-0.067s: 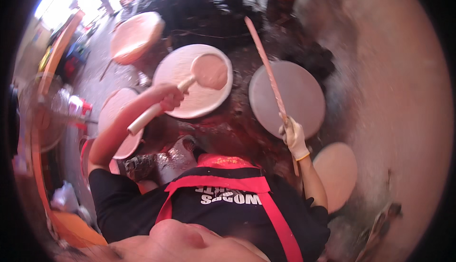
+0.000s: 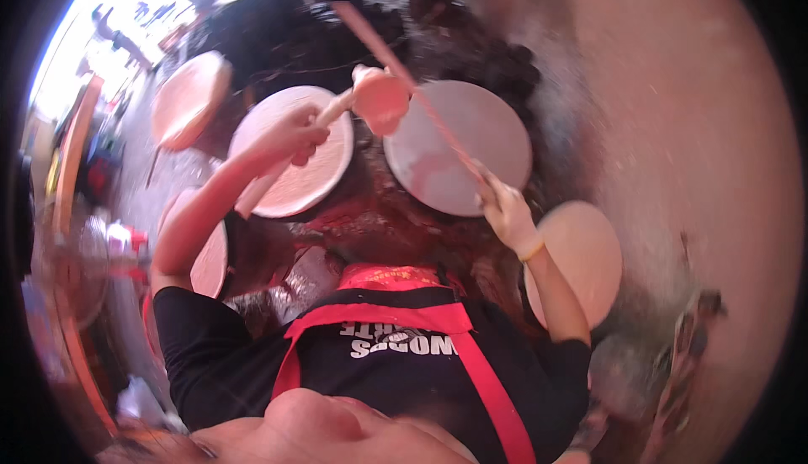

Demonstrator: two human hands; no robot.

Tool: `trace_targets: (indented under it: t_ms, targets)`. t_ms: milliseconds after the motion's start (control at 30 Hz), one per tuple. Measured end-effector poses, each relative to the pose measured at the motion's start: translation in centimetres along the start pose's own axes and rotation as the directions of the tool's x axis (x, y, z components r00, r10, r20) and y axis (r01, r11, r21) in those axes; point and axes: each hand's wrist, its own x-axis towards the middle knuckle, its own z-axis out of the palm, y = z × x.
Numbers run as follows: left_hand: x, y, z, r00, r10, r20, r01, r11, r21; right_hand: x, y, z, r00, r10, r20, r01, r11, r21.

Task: The person uses a ladle to pour batter onto circular heated surfaces and spreads it thin using a stick, then peels the thin wrappers off once cooked.

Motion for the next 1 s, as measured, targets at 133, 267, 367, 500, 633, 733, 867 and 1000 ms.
trace_targets:
  t_ms: [133,267,367,500,633,733,867,1000]
  targets:
    - [7.6,7.5,8.4,0.879,0.471,0.077,-0.352,0.531,0.771,-1.6,-1.5,-4.5,0.976,-0.115,-0.187,0.033,0.918,-0.394]
    - [10.7,7.8,12.8,0.828,0.538,0.158,-0.463,0.498,0.734,-5.1,2.7,-4.4,0.9,0.205,-0.384,-0.255,0.963,-0.084]
    - [12.1,5.5,14.1,0.877,0.461,0.138,-0.462,0.725,0.511,-9.1,2.2,-2.1,0.651,0.757,0.049,-0.58,0.455,0.676]
    - [15.4,0.1,19.4,0.964,0.267,0.002,-0.267,0.962,0.061,-14.4,6.0,3.3,0.695,0.711,-0.102,-0.335,0.446,0.83]
    - [18.5,-2.5,24.2,0.965,0.225,-0.135,-0.224,0.974,0.021,-13.1,9.3,7.8,0.697,0.391,-0.601,-0.396,0.909,0.132]
    - [21.8,-4.2,24.9,0.844,0.453,-0.289,-0.316,0.853,0.415,-9.6,9.1,7.2,0.63,0.402,-0.664,-0.634,0.76,-0.141]
    - [20.0,-0.7,23.8,0.641,0.696,-0.324,-0.341,0.636,0.692,-6.7,9.6,6.1,0.684,0.362,-0.633,-0.631,0.729,-0.265]
    - [17.8,0.6,19.7,0.528,0.782,-0.332,-0.329,0.549,0.769,-8.7,9.0,7.2,0.623,0.574,-0.531,-0.766,0.588,-0.262]
